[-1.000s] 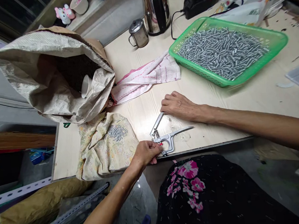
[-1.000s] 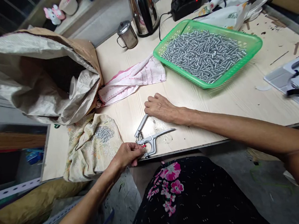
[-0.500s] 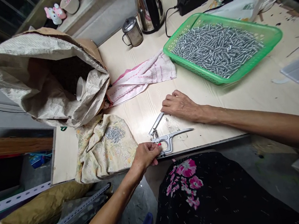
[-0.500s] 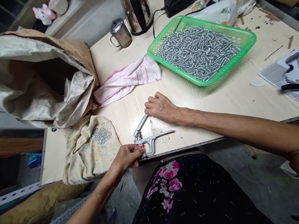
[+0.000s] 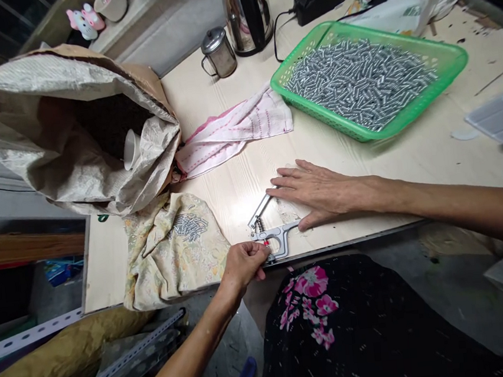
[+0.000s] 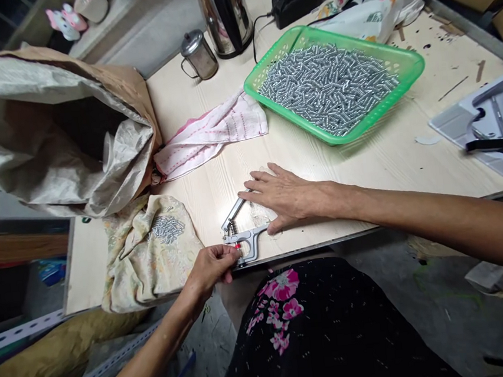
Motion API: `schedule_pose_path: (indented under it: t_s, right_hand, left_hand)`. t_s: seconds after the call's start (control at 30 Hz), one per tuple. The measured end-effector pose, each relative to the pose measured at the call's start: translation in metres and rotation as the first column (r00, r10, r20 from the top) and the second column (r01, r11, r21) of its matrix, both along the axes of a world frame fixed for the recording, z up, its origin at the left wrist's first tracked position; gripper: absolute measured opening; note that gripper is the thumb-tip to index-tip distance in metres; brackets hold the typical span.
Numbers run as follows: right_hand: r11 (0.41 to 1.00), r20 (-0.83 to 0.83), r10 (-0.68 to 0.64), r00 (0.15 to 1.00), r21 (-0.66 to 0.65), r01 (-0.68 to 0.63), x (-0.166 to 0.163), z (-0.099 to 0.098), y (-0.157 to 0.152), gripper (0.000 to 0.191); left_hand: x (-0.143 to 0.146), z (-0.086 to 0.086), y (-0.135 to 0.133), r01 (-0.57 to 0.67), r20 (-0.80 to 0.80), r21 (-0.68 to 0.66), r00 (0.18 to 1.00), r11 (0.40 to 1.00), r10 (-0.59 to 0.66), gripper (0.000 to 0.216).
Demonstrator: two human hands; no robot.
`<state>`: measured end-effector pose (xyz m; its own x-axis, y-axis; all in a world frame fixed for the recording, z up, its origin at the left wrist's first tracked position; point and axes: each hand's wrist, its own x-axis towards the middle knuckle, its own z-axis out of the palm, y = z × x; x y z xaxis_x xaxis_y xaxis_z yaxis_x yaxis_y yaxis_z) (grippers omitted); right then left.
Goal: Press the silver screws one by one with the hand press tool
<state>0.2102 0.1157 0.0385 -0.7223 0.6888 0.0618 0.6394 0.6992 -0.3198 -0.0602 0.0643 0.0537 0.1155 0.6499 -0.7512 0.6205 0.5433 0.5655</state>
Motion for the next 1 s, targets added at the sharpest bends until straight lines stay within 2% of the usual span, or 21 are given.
schedule_pose_path:
  t_s: [0.27, 0.37, 0.43, 0.47, 0.5, 0.53, 0.6, 0.67, 0.73, 0.8, 0.87, 0.93, 1.0]
  right_hand:
    - [1.000, -0.015, -0.015, 1.000, 0.025, 0.015, -0.006, 0.005, -0.006, 0.073]
    - [0.999, -0.021, -0.012, 1.000, 0.033, 0.013, -0.005, 0.006, -0.008, 0.068]
    - [0.999, -0.027, -0.005, 1.000, 0.039, 0.006, -0.004, 0.007, -0.010, 0.065]
    - [0.999, -0.030, 0.003, 1.000, 0.043, -0.001, -0.004, 0.008, -0.012, 0.063]
    - [0.999, -0.034, 0.012, 0.999, 0.046, -0.011, -0.005, 0.008, -0.013, 0.061]
    - [0.999, -0.039, 0.021, 0.999, 0.050, -0.019, -0.005, 0.008, -0.015, 0.058]
    - [0.998, -0.059, 0.033, 0.998, 0.060, -0.029, -0.008, 0.007, -0.018, 0.055]
    - [0.998, -0.099, 0.025, 0.995, 0.057, -0.020, -0.009, 0.005, -0.021, 0.058]
    - [1.000, -0.151, 0.005, 0.989, 0.030, -0.001, -0.009, 0.002, -0.023, 0.066]
    - [0.999, -0.169, -0.036, 0.985, -0.009, 0.035, -0.006, 0.001, -0.024, 0.079]
    - [0.995, -0.126, -0.099, 0.987, -0.036, 0.095, -0.002, 0.002, -0.026, 0.088]
    - [0.987, -0.055, -0.159, 0.986, -0.041, 0.157, 0.002, 0.005, -0.027, 0.079]
    - [0.983, -0.008, -0.181, 0.983, -0.032, 0.181, 0.004, 0.008, -0.027, 0.060]
  left_hand:
    - [0.009, 0.007, 0.000, -0.099, 0.003, -0.044, 0.995, 0.994, 0.099, 0.029]
    - [0.005, 0.007, -0.003, -0.046, -0.023, -0.032, 0.999, 0.998, 0.046, 0.028]
    - [0.003, 0.010, -0.008, 0.055, -0.120, 0.106, 0.992, 0.993, -0.042, 0.027]
    - [0.003, 0.012, -0.010, 0.128, -0.191, 0.219, 0.978, 0.967, -0.086, 0.027]
    - [0.005, 0.014, -0.013, 0.210, -0.262, 0.343, 0.957, 0.916, -0.121, 0.027]
    - [0.009, 0.016, -0.014, 0.289, -0.320, 0.463, 0.936, 0.838, -0.147, 0.025]
    - [0.020, 0.018, -0.012, 0.423, -0.377, 0.638, 0.900, 0.644, -0.218, 0.022]
    - [0.033, 0.015, -0.003, 0.520, -0.406, 0.716, 0.853, 0.465, -0.330, 0.035]
    - [0.044, 0.009, 0.009, 0.599, -0.438, 0.720, 0.784, 0.350, -0.440, 0.053]
    - [0.050, 0.003, 0.022, 0.660, -0.461, 0.686, 0.719, 0.306, -0.520, 0.063]
    - [0.052, -0.001, 0.031, 0.699, -0.480, 0.652, 0.680, 0.293, -0.554, 0.068]
    - [0.052, -0.001, 0.036, 0.723, -0.502, 0.628, 0.659, 0.288, -0.560, 0.069]
    - [0.053, 0.001, 0.037, 0.739, -0.521, 0.611, 0.646, 0.284, -0.558, 0.066]
